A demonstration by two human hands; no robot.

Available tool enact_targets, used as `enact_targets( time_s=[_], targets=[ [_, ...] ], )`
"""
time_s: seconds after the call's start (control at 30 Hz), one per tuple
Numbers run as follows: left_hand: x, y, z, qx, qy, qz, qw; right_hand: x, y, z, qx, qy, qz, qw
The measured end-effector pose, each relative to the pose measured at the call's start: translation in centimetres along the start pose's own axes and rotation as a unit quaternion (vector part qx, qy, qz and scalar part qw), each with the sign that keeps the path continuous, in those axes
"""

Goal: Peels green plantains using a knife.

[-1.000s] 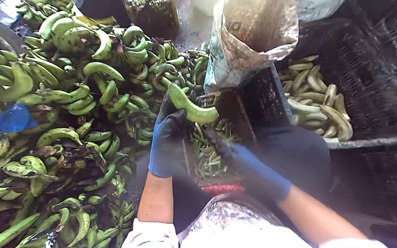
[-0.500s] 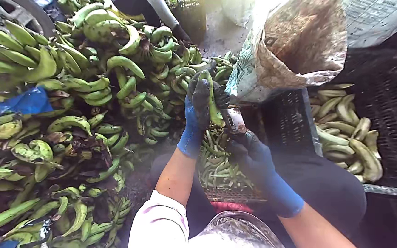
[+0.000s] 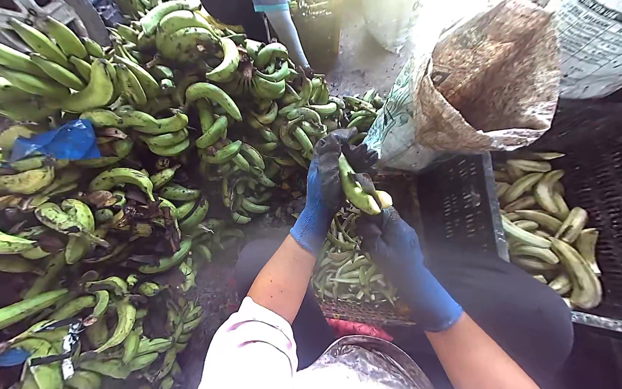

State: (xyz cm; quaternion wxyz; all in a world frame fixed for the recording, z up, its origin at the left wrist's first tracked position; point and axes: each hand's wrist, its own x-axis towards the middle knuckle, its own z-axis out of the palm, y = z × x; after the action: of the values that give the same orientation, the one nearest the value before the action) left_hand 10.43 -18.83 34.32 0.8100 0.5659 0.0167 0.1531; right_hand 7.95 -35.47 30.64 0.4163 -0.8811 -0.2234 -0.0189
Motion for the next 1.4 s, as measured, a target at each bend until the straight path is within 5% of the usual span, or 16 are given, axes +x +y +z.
enact_targets(
  time_s=[0.13, 0.27, 0.4, 0.53, 0.63, 0.67, 0.77, 0.83, 0.97, 1.1, 1.2, 1.27, 1.37, 1.4],
  targets=[
    [-0.2, -1.2, 1.0, -0.074, 0.009, -0.058, 0.996, 1.1, -0.2, -0.7, -0.064, -0.012, 0.012, 0.998],
    [-0.5, -2.2, 1.8, 0.002, -0.039, -0.062, 0.997, 3.2, -0.3, -1.5, -0.079, -0.044, 0.06, 0.994],
    [0.1, -2.2, 1.9, -0.101, -0.04, -0.092, 0.99, 4.5, -0.3, -2.9, -0.043, -0.098, 0.055, 0.993],
    [4.6, -0.5, 6.1, -0.054, 0.008, -0.021, 0.998, 7.4, -1.2, -6.6, 0.137, -0.08, 0.1, 0.982],
    [10.2, 1.8, 12.2, 0.109, 0.006, 0.096, 0.989, 11.8, -0.8, -10.1, 0.337, -0.05, 0.129, 0.931],
    [12.2, 2.9, 13.7, 0.209, -0.003, 0.093, 0.973, 13.4, 0.2, -11.1, 0.385, -0.071, 0.101, 0.914],
    [16.1, 5.4, 15.0, 0.273, -0.011, 0.015, 0.962, 16.5, 3.8, -11.4, 0.554, -0.075, 0.116, 0.821],
    [15.4, 5.7, 12.0, 0.24, -0.054, 0.081, 0.966, 15.4, 5.2, -10.3, 0.6, -0.039, 0.163, 0.782],
    [13.5, 4.3, -0.7, 0.415, -0.114, 0.09, 0.898, 10.7, 6.0, -10.2, 0.55, -0.079, 0.139, 0.82],
    [12.4, 4.3, -14.8, 0.64, 0.074, -0.038, 0.763, 8.0, 1.8, -11.9, 0.537, -0.091, 0.135, 0.828],
    [12.9, 5.6, -21.4, 0.736, 0.206, -0.108, 0.636, 6.2, 9.8, -13.2, 0.564, -0.253, -0.028, 0.786],
    [13.3, 5.3, -24.0, 0.762, 0.228, -0.137, 0.591, 3.6, 8.7, -10.3, 0.556, -0.062, 0.076, 0.826],
    [13.7, 8.2, -22.7, 0.743, 0.165, -0.297, 0.576, 3.0, 7.1, -7.3, 0.566, -0.01, 0.178, 0.805],
    [13.6, 7.6, -23.6, 0.75, 0.175, -0.28, 0.574, 2.6, 6.5, -6.6, 0.554, 0.001, 0.207, 0.806]
  ],
)
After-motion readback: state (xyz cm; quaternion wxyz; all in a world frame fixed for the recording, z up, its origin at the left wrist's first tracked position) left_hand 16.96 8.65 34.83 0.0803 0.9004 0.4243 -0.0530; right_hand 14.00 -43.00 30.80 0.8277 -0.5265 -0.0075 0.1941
